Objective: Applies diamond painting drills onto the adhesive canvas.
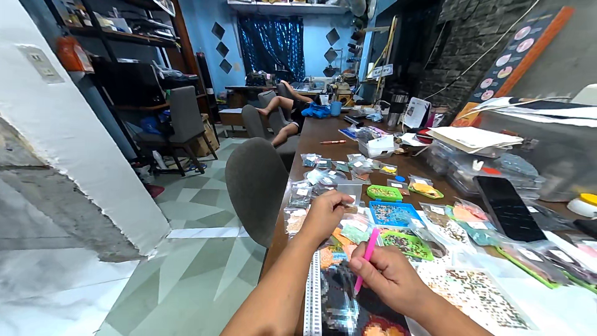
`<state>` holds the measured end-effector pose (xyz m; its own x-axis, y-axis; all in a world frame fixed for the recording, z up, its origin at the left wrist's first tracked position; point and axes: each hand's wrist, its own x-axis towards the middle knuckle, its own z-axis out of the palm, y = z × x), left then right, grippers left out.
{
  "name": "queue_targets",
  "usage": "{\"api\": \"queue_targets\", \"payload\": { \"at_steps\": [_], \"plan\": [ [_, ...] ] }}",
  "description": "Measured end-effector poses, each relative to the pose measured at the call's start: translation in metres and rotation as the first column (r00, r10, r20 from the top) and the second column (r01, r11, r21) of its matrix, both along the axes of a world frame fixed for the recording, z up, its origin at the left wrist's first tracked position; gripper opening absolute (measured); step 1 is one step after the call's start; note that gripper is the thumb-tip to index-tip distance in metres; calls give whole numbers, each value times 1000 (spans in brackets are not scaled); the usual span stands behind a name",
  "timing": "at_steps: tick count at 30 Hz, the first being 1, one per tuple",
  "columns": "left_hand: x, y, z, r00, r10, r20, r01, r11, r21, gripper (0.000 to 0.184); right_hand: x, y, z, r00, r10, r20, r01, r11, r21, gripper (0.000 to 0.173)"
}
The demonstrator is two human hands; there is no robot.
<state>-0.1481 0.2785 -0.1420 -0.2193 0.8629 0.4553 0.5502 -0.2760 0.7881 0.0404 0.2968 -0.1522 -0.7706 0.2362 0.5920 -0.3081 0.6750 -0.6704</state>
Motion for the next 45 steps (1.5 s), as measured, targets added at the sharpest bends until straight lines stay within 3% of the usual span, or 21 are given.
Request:
{"api": "queue_targets", "payload": {
  "at_steps": [3, 8, 15, 30, 35, 45],
  "plan": [
    [0, 1, 1, 1000, 3, 9, -3, 1000, -12, 24, 3, 7, 4, 999, -25, 27, 26, 999, -21, 41],
    [0, 1, 1, 1000, 10, 9, -10, 1000, -27, 25, 14, 22, 16, 968, -123, 219, 141, 987, -70, 37],
    [-1, 0, -1, 998, 24, -52, -24, 1000, 10, 23, 22, 37, 25, 937, -242, 253, 287, 944, -162, 27],
    [-1, -1, -1, 999, 19, -28, -19, 1000, -10, 23, 25, 38, 31, 921, -166, 353, 241, 954, -181, 25],
    [0, -1, -1, 999, 25, -44, -26, 999, -23, 24, 28, 40, 35, 880, -115, 461, 223, 957, -187, 24],
    [-1, -1, -2, 999, 13, -42, -13, 1000, -22, 24, 28, 38, 28, 928, 10, 372, 55, 985, -165, 29]
  ]
}}
